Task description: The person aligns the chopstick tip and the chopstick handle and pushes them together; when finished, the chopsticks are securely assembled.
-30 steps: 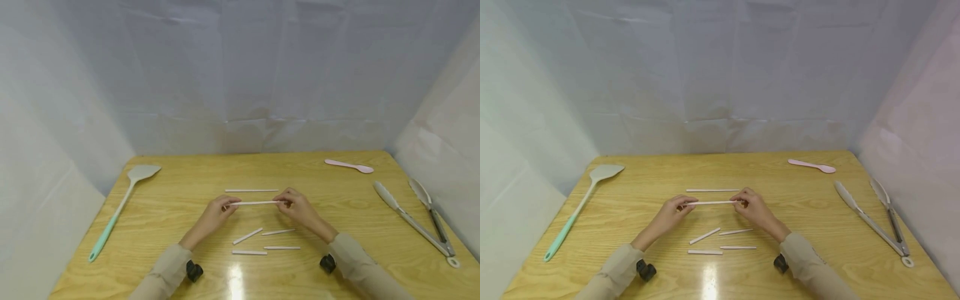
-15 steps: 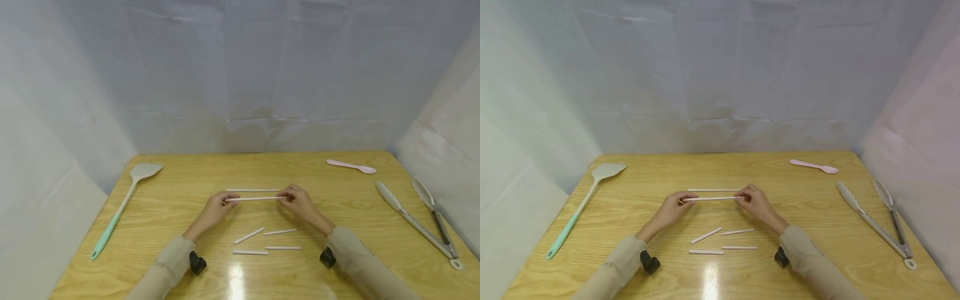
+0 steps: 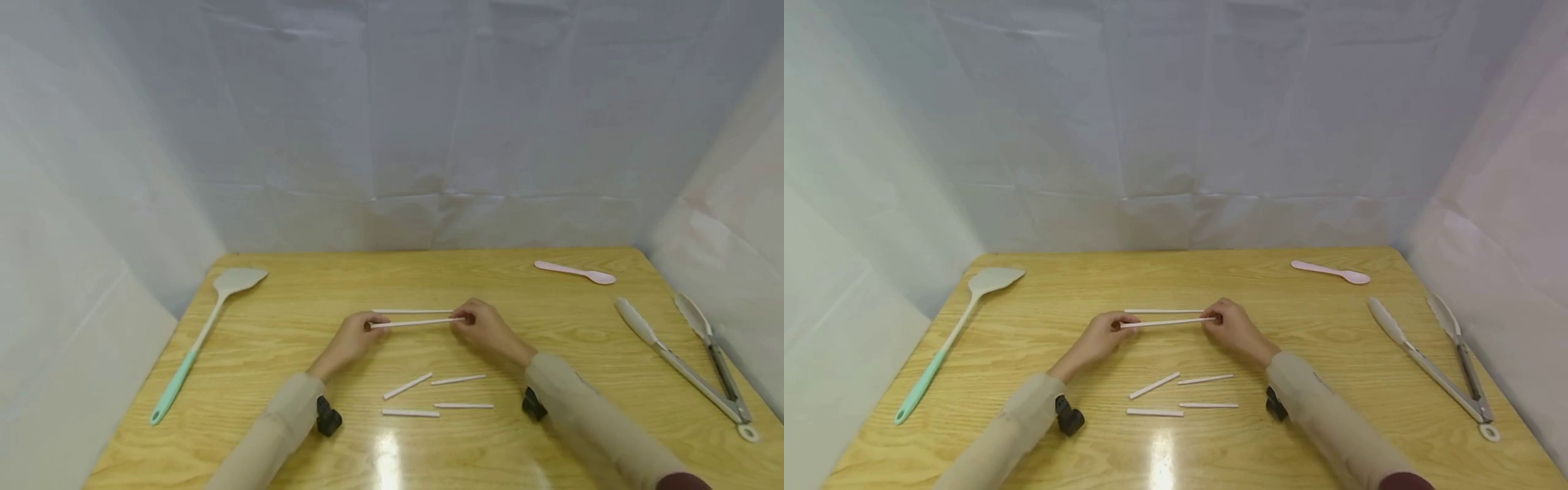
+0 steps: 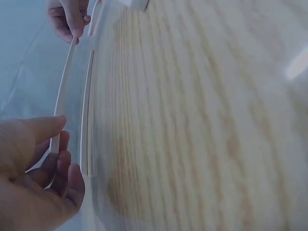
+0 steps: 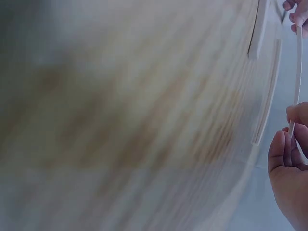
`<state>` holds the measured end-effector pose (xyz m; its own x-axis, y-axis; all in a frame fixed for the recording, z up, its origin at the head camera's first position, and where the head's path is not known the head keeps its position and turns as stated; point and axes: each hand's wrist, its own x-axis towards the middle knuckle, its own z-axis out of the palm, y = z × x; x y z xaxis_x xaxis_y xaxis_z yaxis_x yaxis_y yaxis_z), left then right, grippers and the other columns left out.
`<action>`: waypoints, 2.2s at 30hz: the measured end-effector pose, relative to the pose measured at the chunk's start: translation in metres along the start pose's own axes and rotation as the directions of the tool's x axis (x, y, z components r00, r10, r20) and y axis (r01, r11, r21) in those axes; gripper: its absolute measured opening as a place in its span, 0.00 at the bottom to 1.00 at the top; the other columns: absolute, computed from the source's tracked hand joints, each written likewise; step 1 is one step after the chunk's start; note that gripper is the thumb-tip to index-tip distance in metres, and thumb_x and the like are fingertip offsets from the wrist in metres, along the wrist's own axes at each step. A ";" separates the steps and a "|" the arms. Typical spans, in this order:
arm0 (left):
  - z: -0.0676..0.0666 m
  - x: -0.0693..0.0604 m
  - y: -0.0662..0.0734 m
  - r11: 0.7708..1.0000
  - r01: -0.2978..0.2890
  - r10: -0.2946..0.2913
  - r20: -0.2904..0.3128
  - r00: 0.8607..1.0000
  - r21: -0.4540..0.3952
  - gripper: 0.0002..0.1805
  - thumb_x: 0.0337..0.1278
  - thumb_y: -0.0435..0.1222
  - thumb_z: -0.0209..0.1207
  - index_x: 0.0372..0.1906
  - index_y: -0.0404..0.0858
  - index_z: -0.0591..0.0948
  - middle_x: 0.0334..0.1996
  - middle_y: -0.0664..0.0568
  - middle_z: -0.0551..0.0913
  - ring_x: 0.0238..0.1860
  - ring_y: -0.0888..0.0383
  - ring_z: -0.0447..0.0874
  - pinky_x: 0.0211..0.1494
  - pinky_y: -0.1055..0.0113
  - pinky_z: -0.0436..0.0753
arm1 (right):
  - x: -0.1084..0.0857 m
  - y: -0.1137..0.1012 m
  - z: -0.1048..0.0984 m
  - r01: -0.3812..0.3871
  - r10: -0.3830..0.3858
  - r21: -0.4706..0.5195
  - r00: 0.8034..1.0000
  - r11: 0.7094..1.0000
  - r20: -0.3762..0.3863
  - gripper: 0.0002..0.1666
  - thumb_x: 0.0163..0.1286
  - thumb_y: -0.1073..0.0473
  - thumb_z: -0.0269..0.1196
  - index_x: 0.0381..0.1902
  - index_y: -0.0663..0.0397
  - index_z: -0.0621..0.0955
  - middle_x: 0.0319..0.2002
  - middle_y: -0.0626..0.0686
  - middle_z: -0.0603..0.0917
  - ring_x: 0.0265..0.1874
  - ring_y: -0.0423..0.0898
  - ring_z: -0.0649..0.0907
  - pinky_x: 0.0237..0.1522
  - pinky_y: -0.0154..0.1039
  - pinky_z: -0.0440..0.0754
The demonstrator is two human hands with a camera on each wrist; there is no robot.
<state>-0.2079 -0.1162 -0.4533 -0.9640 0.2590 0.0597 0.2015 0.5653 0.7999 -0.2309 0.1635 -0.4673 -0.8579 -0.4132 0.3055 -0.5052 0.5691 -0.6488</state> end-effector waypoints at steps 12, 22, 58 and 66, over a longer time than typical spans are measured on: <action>0.003 0.010 -0.010 0.999 -0.012 0.012 0.001 1.000 0.037 0.07 0.58 0.29 0.61 0.40 0.31 0.84 0.41 0.42 0.84 0.43 0.50 0.80 0.49 0.56 0.79 | 0.009 0.005 0.005 -0.064 0.063 0.013 0.996 0.998 0.058 0.05 0.63 0.66 0.64 0.35 0.63 0.84 0.32 0.53 0.79 0.31 0.42 0.75 0.35 0.33 0.76; 0.002 0.018 -0.017 0.992 -0.072 0.072 0.003 0.997 0.099 0.07 0.55 0.28 0.62 0.39 0.30 0.85 0.39 0.41 0.84 0.43 0.47 0.81 0.49 0.56 0.79 | 0.010 0.009 0.006 -0.065 0.066 -0.014 0.995 0.998 0.078 0.04 0.62 0.69 0.63 0.35 0.64 0.83 0.30 0.53 0.78 0.29 0.42 0.75 0.32 0.33 0.76; 0.002 0.021 -0.019 0.989 -0.089 0.091 -0.017 0.996 0.122 0.06 0.54 0.24 0.61 0.37 0.28 0.84 0.36 0.40 0.85 0.39 0.48 0.82 0.46 0.56 0.80 | 0.016 0.010 0.007 -0.049 0.052 -0.044 0.996 0.998 0.067 0.05 0.62 0.68 0.64 0.36 0.64 0.83 0.33 0.55 0.80 0.31 0.44 0.78 0.34 0.34 0.78; 0.001 0.020 -0.018 0.987 -0.084 0.088 -0.021 0.996 0.134 0.07 0.53 0.24 0.62 0.39 0.28 0.84 0.37 0.40 0.84 0.41 0.47 0.81 0.47 0.55 0.79 | 0.013 0.012 0.001 -0.098 0.098 -0.009 0.993 0.995 0.067 0.07 0.63 0.66 0.64 0.39 0.63 0.83 0.36 0.55 0.80 0.34 0.46 0.80 0.38 0.38 0.80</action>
<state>-0.2306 -0.1206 -0.4671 -0.9460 0.2913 0.1424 0.3035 0.6410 0.7050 -0.2479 0.1643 -0.4722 -0.8950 -0.4021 0.1930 -0.4197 0.6131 -0.6693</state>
